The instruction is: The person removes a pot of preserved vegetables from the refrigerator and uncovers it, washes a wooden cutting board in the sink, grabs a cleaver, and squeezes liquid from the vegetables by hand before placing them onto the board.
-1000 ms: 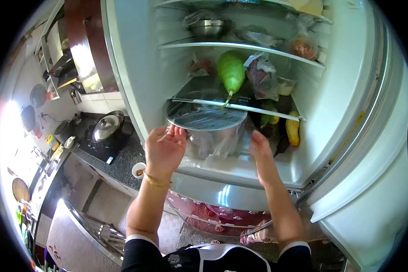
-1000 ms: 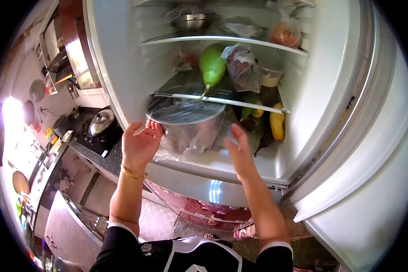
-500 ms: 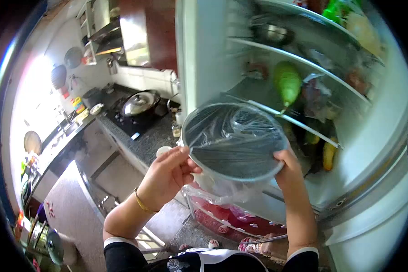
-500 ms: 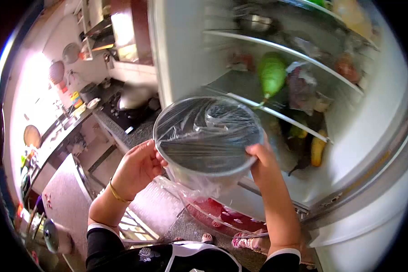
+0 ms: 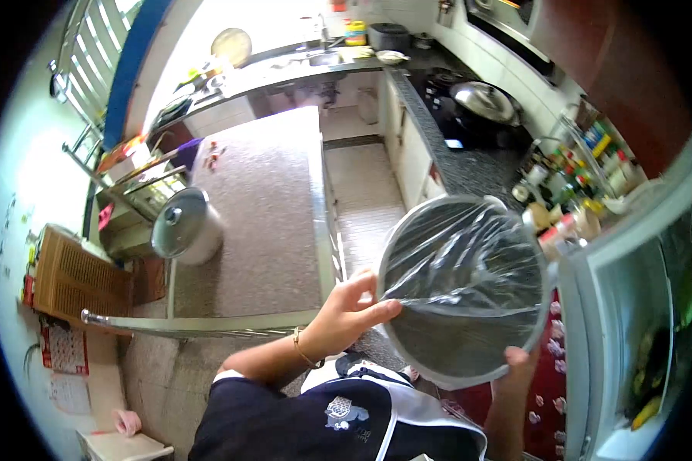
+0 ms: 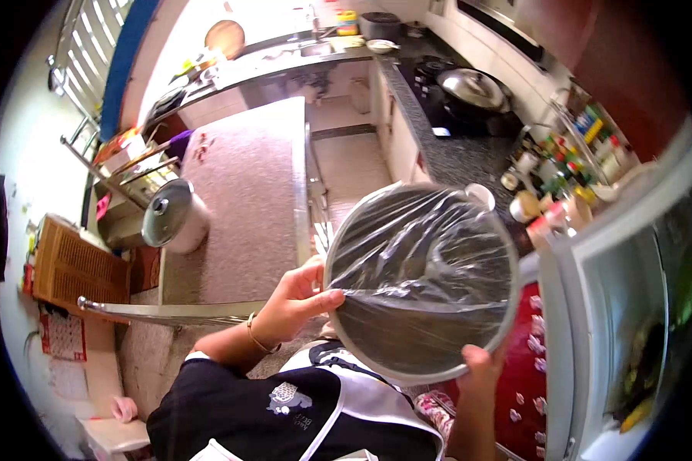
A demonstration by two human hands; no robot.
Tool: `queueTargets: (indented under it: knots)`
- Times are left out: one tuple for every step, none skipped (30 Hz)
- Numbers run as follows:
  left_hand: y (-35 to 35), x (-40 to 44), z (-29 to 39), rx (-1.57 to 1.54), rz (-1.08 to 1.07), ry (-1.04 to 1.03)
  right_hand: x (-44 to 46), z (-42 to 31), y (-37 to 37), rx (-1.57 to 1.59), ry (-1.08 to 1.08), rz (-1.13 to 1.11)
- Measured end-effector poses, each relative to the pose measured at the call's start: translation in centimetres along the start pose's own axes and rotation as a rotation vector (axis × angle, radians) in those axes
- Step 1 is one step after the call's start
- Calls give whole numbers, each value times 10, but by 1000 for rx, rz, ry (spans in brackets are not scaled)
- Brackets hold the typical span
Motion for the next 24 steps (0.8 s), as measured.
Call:
queueTargets:
  knots:
    - [37,-5,-13,137,99,-25,1,25,-16,-288,157,-228]
    - [69,-12,-21,279,198,-47,2,55,-36,-233,116,-301]
    - [88,-20,-24,254,257,-52,3,84,-57,-181,71,-373]
    - [116,-24,-36,193,290,-47,-3,116,-82,200,-192,-279]
    - [141,-30,-44,177,327,-37,-4,139,-107,212,-224,-342]
    - [163,-36,-51,159,359,-25,-3,159,-131,222,-256,-401]
    - [185,-42,-60,122,400,6,-4,180,-153,231,-285,-466]
    - [205,-49,-67,87,438,36,-5,201,-171,241,-312,-529]
    - [220,-53,-68,86,494,-18,-6,226,-183,161,-360,-617]
    - [240,-57,-78,51,529,-32,-4,227,-212,191,-314,-706]
    - [264,-60,-94,17,550,-31,-5,239,-229,158,-346,-731]
    - [283,-63,-107,-16,571,-28,-7,253,-242,126,-379,-754]
    - [293,-66,-111,-115,610,-69,-7,263,-257,103,-421,-790]
    - [302,-67,-116,-113,607,-57,-6,272,-272,83,-461,-827]
    - [310,-69,-123,-199,664,-66,-3,278,-285,111,-412,-869]
    - [320,-71,-126,-289,721,-77,-2,283,-297,134,-466,-891]
    - [325,-72,-128,-288,746,-81,4,297,-304,121,-527,-913]
    - [331,-76,-138,-296,753,-65,9,312,-308,106,-596,-936]
    - [338,-81,-148,-112,750,-1,14,305,-321,96,-521,-902]
    - [342,-88,-156,68,746,18,20,297,-334,84,-447,-872]
    - [344,-94,-158,252,748,32,32,295,-334,-206,-139,-838]
    - [340,-98,-147,429,753,39,37,284,-336,-487,178,-793]
    - [335,-104,-130,521,797,-16,34,266,-338,-581,394,-800]
    - [328,-104,-111,613,840,-72,20,244,-341,-645,670,-869]
Point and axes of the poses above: each hand's wrist, its own x-axis towards the middle knuckle, its own y-axis out of the back of the hand, z = x × y, the point moved 5 cm from there along x, towards the middle knuckle, and after that the axes turned 11 degrees about y, right-handed, at the moved point
